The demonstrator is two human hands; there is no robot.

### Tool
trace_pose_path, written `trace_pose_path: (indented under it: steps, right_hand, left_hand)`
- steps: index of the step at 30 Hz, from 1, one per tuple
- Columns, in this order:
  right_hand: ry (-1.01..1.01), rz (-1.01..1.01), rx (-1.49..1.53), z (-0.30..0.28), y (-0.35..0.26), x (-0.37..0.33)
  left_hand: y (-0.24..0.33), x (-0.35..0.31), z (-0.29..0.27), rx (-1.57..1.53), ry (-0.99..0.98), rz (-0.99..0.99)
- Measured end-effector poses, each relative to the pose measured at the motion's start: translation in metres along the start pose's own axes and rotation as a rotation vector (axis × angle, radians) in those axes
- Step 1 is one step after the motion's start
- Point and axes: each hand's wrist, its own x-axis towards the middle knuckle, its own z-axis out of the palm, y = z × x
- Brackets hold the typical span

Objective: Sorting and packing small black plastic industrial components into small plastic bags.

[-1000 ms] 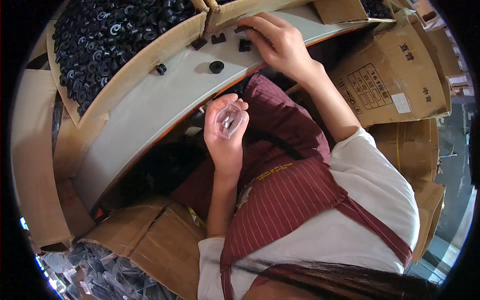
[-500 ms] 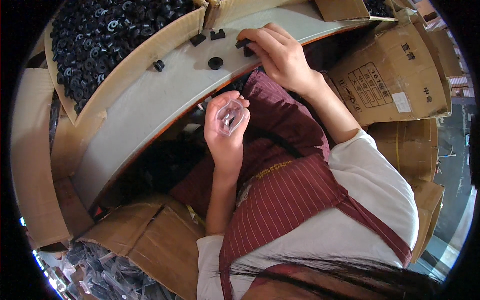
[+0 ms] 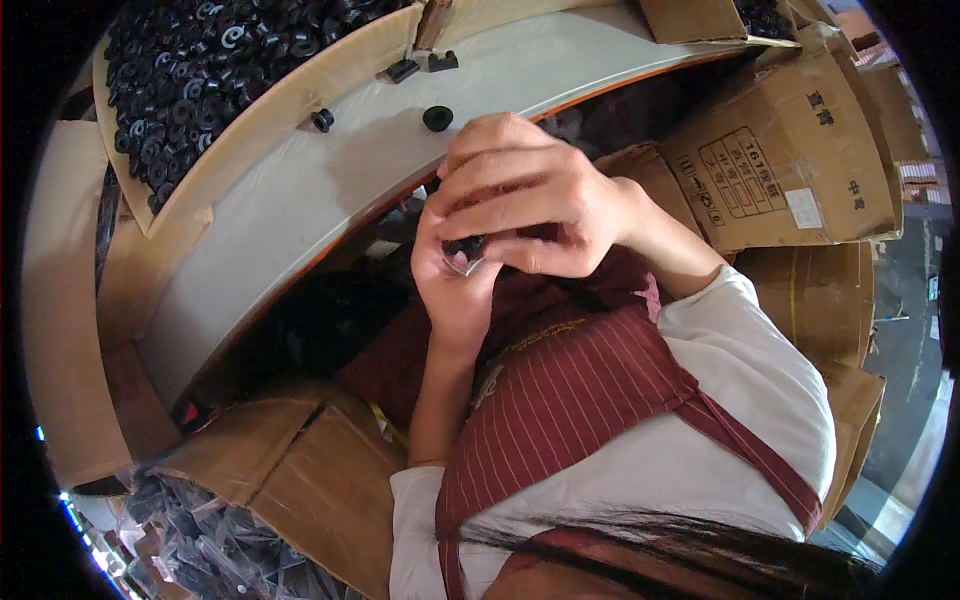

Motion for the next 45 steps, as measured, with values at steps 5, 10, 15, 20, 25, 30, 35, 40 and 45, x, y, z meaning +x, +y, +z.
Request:
trace_pose_path:
  steps: [5,10,15,20,25,30,35,40,45]
  right_hand:
    - [0.244,0.207,-0.209,-0.007,0.034,0.008]
    - [0.168,0.147,-0.505,0.007,0.074,0.016]
    - [0.033,0.158,-0.731,0.013,0.064,0.015]
    - [-0.039,0.377,-0.557,-0.012,0.047,0.000]
    - [0.034,0.345,-0.649,-0.024,0.050,-0.003]
    - [-0.079,0.326,-0.498,-0.024,0.065,-0.003]
    - [-0.039,0.361,-0.480,-0.026,0.048,-0.004]
    - [-0.106,0.272,-0.148,-0.023,0.001,0.003]
    - [-0.287,0.204,-0.193,-0.012,-0.016,0.001]
  left_hand:
    - [0.007,0.000,0.005,0.084,0.045,-0.064]
    - [0.003,0.000,0.006,0.034,0.099,-0.071]
    - [0.000,0.002,0.000,0.010,0.134,-0.068]
    - [0.005,0.004,-0.001,0.063,0.130,-0.107]
    - [-0.004,0.002,0.002,0.033,0.158,-0.068]
    - [0.000,0.000,0.006,0.084,0.067,-0.128]
    - [0.000,0.001,0.006,0.070,0.109,-0.104]
    - [0.002,0.001,0.001,0.095,0.077,-0.102]
    - [0.001,-0.002,0.004,-0.031,0.093,-0.158]
